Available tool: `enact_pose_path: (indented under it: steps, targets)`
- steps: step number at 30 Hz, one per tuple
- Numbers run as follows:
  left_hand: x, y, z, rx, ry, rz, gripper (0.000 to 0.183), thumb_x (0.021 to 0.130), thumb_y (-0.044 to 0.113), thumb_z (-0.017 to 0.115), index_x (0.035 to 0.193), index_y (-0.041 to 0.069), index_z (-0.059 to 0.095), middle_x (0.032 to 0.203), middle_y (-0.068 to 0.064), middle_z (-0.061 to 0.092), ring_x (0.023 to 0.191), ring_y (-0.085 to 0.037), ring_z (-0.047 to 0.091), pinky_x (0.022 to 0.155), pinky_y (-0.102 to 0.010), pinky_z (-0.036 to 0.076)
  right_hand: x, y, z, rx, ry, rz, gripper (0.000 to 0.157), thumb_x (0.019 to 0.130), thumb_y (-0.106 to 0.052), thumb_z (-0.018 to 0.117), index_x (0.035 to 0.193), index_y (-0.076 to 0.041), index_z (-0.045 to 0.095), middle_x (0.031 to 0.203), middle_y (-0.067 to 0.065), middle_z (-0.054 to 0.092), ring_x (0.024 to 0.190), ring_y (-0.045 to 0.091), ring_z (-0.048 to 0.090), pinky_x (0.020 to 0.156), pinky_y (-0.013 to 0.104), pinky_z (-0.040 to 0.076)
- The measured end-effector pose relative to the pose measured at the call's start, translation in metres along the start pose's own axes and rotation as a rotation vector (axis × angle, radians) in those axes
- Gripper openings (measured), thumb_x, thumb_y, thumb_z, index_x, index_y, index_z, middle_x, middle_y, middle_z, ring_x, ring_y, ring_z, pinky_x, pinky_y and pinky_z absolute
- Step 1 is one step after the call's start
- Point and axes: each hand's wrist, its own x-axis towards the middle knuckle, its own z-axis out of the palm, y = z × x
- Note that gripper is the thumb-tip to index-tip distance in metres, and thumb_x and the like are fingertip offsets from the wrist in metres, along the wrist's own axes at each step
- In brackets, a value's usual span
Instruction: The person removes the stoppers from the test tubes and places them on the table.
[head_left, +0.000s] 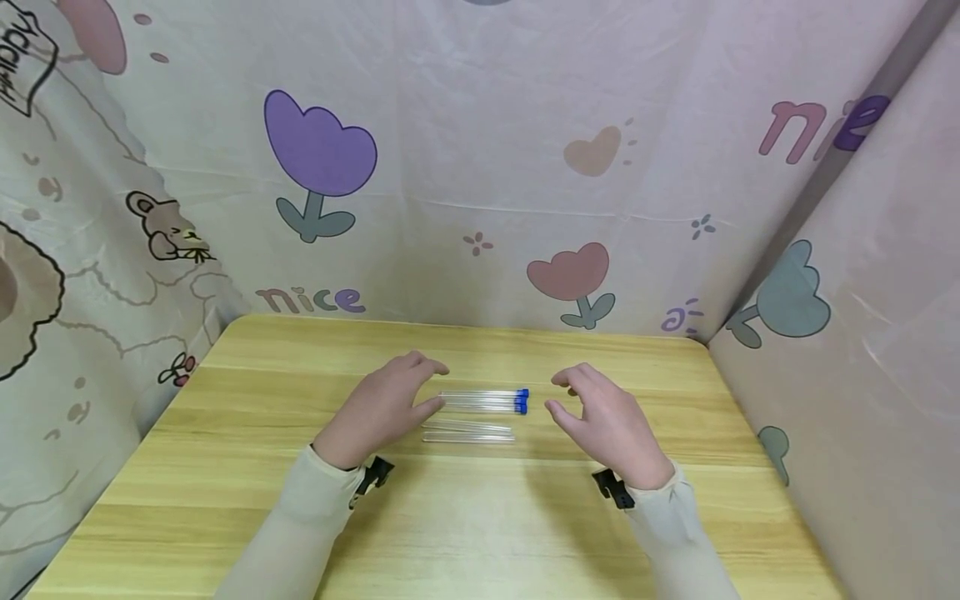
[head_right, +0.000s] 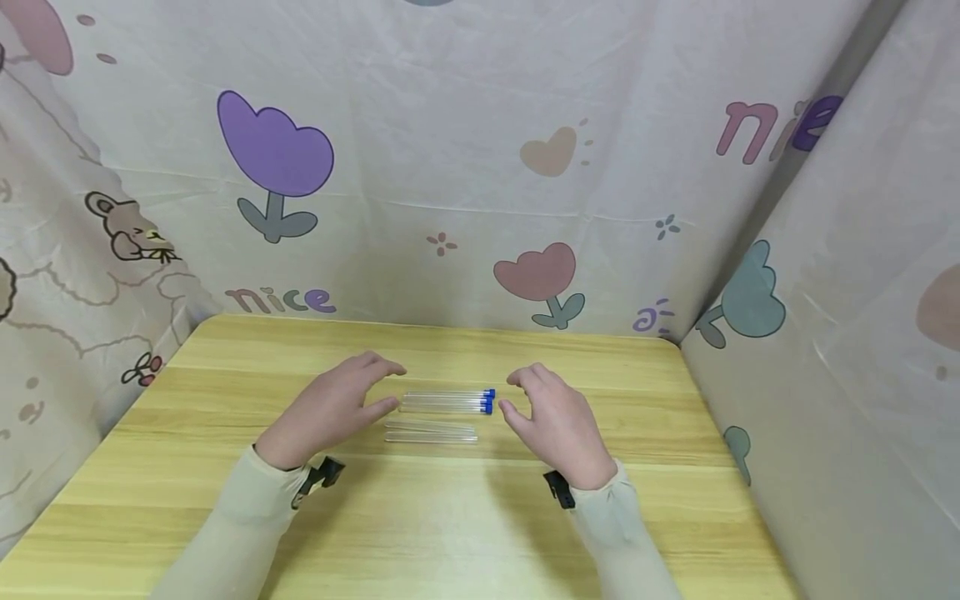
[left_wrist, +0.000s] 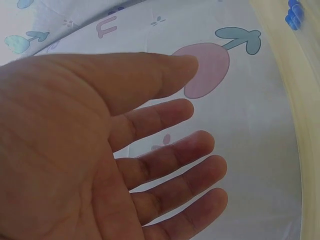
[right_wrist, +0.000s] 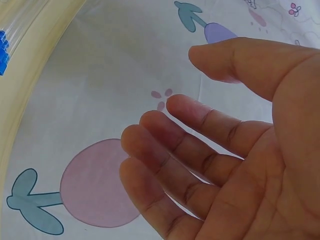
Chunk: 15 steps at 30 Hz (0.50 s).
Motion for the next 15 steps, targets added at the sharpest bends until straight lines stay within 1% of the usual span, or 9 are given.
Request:
enact_pose_path:
  steps: [6,10,15]
  targets:
    - [0.003,-0.001,0.007,0.002,-0.033,-0.01,0.041,0.099,0.031,0.071,0.134,0.01,0.065,0.129,-0.009,0.066,0.116,-0.029,0.065,0.098,-0.048,0.055,-0.001,0.0,-0.001,0.016,-0.004,0.006,0.03,0.094,-0.029,0.076,0.118,-0.012,0.07,0.111,-0.002,0.07,0.095,0.019,0.069,0.078,0.038,0.059]
    - [0.005,-0.006,0.015,0.006,-0.06,-0.017,0.038,0.099,0.03,0.071,0.131,0.01,0.067,0.127,-0.01,0.067,0.112,-0.029,0.066,0.096,-0.048,0.056,-0.002,0.0,-0.002,0.022,-0.011,0.003,0.03,0.094,-0.028,0.076,0.118,-0.011,0.07,0.111,-0.001,0.069,0.097,0.02,0.07,0.078,0.039,0.06]
    - [0.013,-0.015,0.027,0.029,-0.097,0.005,0.032,0.099,0.029,0.071,0.125,0.011,0.071,0.124,-0.01,0.069,0.114,-0.03,0.065,0.097,-0.048,0.055,-0.001,0.0,-0.003,0.019,-0.014,0.003,0.031,0.094,-0.028,0.077,0.118,-0.01,0.07,0.111,0.0,0.069,0.097,0.02,0.07,0.078,0.041,0.06]
